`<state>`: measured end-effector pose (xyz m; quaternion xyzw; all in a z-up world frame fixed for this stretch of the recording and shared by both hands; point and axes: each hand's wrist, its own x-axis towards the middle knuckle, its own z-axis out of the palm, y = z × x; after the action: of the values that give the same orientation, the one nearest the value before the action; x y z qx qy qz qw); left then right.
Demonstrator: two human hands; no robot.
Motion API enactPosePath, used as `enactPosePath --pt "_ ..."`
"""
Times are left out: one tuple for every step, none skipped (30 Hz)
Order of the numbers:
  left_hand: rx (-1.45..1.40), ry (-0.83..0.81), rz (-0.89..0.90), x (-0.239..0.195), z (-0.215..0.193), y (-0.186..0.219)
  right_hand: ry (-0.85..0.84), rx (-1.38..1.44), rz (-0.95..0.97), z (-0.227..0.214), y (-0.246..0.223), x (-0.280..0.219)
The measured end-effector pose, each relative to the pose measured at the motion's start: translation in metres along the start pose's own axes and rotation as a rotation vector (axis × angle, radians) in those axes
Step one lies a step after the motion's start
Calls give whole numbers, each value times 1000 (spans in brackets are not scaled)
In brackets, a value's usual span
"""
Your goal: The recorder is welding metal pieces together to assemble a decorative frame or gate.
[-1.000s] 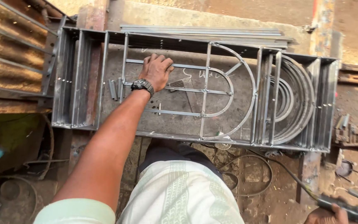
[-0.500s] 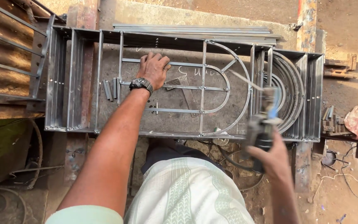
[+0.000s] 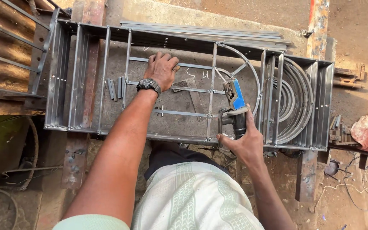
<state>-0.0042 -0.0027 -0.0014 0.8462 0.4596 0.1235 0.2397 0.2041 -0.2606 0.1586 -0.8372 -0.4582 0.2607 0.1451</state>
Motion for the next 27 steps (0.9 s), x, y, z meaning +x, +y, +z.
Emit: enactPosePath --pt "9 10 10 1 3 -2 -3 -26 25 -1 -4 1" --pt "17 18 22 1 5 -3 -5 -52 52 -1 -8 1" --pt "18 19 21 1 3 -4 -6 -51 51 -1 -10 1" --pt "16 15 20 1 2 -2 -17 -49 77 -2 -12 1" --pt "14 12 19 1 1 -1 -28 -47 102 -3 -14 0" --pt "13 11 19 1 1 -1 -28 -48 104 -2 -11 1" --pt "4 3 9 0 1 0 -18 -44 73 0 -7 1" --pt "-3 -4 -2 0 0 0 -9 -39 41 2 -4 2" --pt "-3 -5 -1 1 3 0 -9 -39 42 2 -3 1" --pt "23 -3 6 2 5 -2 10 -13 -5 3 -3 1" --pt "49 0 13 3 6 -3 29 13 -52 4 -2 0" --pt "50 0 14 3 6 -3 30 15 -52 3 -4 0" --pt "76 -6 17 4 5 -3 17 37 -27 2 -7 1" --pt "100 -15 20 4 5 -2 2 58 -1 1 -9 0" --pt "101 -16 20 3 3 -1 3 59 1 1 -8 0" --pt "85 -20 15 2 0 1 4 26 -5 1 -8 0" --pt "69 -24 10 1 -2 2 5 -6 -10 1 -7 0" --pt "69 -23 9 3 5 -3 5 -6 -11 1 -6 0" --pt "59 21 32 5 13 -8 15 -12 -39 2 -5 0" --pt "48 63 55 6 21 -13 24 -18 -66 3 -4 0" --pt "47 64 54 7 28 -18 24 -19 -66 3 -4 0" --pt "62 141 95 8 35 -22 15 -24 -47 2 -5 0" --pt "77 218 135 9 42 -27 7 -28 -28 2 -5 0" --pt "77 219 135 9 38 -24 7 -29 -29 1 -7 0" --pt "73 218 134 9 34 -22 9 -35 -20 0 -10 0" --pt "69 216 134 8 30 -20 11 -41 -10 -1 -12 -1" --pt "70 217 134 8 28 -19 12 -40 -10 -1 -12 -1"
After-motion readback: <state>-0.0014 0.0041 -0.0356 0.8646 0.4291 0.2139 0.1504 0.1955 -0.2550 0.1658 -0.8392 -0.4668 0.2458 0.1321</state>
